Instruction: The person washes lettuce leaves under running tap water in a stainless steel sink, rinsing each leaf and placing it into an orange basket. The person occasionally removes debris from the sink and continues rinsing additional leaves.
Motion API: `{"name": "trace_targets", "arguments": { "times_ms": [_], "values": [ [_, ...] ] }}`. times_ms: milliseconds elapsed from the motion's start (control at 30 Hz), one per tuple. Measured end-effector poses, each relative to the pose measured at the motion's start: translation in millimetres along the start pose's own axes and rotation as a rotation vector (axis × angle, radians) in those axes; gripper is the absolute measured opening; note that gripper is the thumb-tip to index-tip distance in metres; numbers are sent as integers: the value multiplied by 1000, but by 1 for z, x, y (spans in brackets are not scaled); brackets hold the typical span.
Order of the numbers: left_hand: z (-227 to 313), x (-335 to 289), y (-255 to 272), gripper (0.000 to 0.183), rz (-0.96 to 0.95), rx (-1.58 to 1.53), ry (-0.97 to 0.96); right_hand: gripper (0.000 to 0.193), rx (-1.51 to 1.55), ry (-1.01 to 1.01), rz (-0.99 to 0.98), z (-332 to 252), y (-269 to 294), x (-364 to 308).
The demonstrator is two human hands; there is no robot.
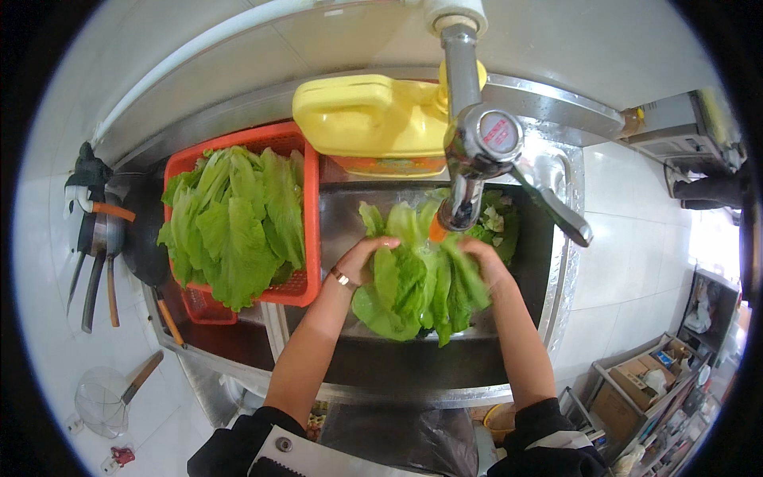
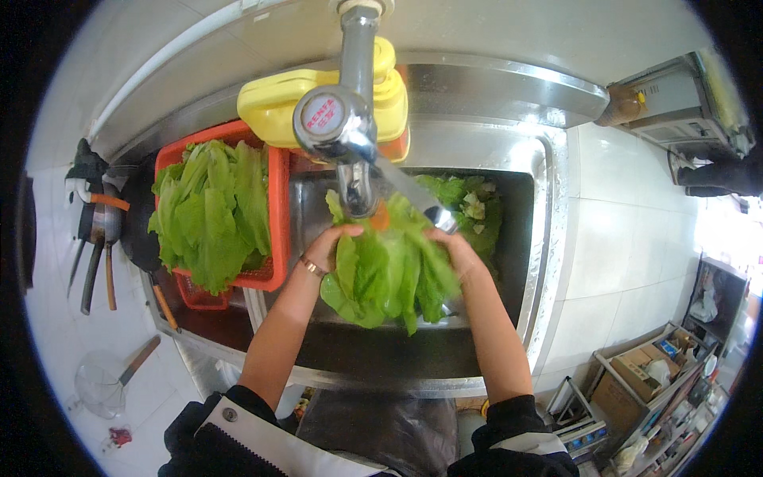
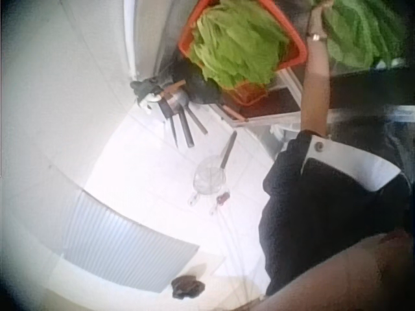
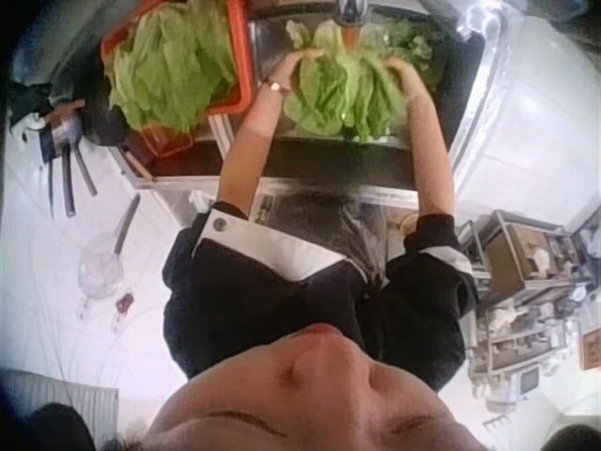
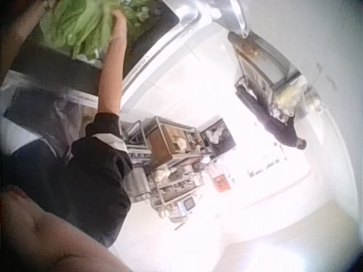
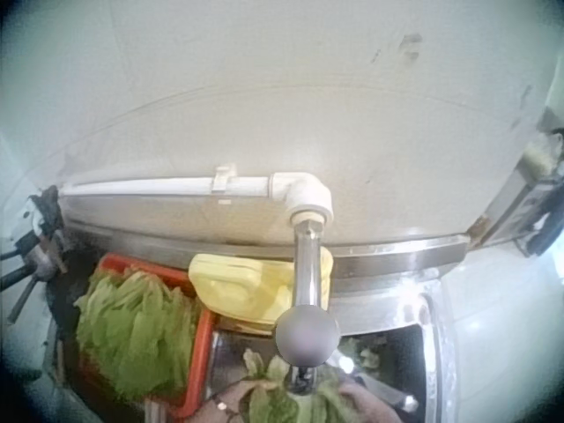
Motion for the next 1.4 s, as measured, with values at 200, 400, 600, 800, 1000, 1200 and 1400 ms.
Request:
{"name": "trace_targets", "arguments": {
  "times_ms": [200, 400, 600, 800, 1000, 1200, 1400],
  "values": [
    [6, 23, -4, 32, 46, 9, -158, 77, -211, 89, -75, -12, -21, -1],
    [10, 31, -44, 39, 21, 113, -277, 56, 175, 45, -170, 1, -29, 9],
    [17, 44, -35, 63, 535, 1042, -370, 49, 330, 199, -64, 29, -11, 9],
    [48, -23, -79, 41, 583, 1148, -872, 52, 486, 362, -139, 42, 4, 26],
    [19, -67, -109, 30, 228, 1263, -860, 58, 377, 362, -93, 50, 26, 24],
    [1, -60, -91, 37, -155, 31, -170, 61, 512, 381, -58, 55, 41, 5],
    [2, -65, -86, 45, -276, 263, -249, 72, 763, 404, -623, 43, -14, -36]
  ]
}}
Point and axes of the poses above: each hand's wrist, its own x-axis towards the middle knuckle, its own y-axis out of the back of the hand, z = x × y, the point moved 7 cm from there along x, towards the middle knuckle, and after that the axes turned 3 degrees about -y, right-handed, at the moved point
